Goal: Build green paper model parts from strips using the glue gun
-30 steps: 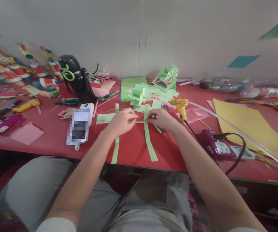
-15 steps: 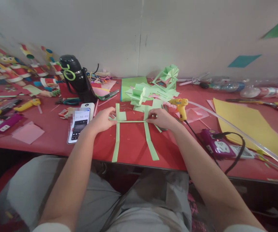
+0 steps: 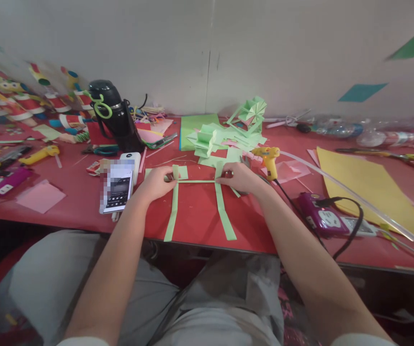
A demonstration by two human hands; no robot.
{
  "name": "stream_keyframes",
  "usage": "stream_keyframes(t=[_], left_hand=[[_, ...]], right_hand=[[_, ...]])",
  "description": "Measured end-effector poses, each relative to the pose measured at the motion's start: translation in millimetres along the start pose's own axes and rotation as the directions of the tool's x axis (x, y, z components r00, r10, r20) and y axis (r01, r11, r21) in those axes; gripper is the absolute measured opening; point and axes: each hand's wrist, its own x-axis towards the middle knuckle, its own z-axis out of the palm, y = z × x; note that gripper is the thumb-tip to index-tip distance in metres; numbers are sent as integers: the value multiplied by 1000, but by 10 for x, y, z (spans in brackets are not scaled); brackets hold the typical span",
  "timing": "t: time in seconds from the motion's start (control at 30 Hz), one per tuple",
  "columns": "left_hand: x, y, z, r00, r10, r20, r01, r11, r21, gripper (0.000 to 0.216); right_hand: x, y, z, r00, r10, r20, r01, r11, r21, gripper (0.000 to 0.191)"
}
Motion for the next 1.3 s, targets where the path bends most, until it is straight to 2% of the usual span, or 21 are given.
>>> stream_keyframes(t=[0.27,0.67,0.9,1.03,1.17,1.23,1.3], left_hand=[[5,5,20,999,-31,-22,32,998,50,12],[33,-72,77,999,-17,-35,20,997,74,14],[31,-89,89,999,10,-34,-8,998,56,12],[29,-62,77,999,6,-44,-4,999,49,12],[40,-36,74,997,0,-72,5,997,71,11],[49,-36,82,997,15,-76,-9,997,76,11],[61,-46,95,996,28,-79,-22,997,77,11]], right_hand=[[-20,-43,-20,1000,20,20,-20,1000,15,10],[-30,-97,-13,999,28,38,-24,995,-97,17],[-27,-100,-20,997,57,50,-53,996,-68,17],[-76,-110,-114,998,54,12,-53,998,-38,20],[-252,-102,-294,982,184,-33,-185,983,-9,25],[-392,-63,-382,955,296,-11,-297,955,-30,28],[-551,11,-455,909,415,-45,-418,903,-99,34]])
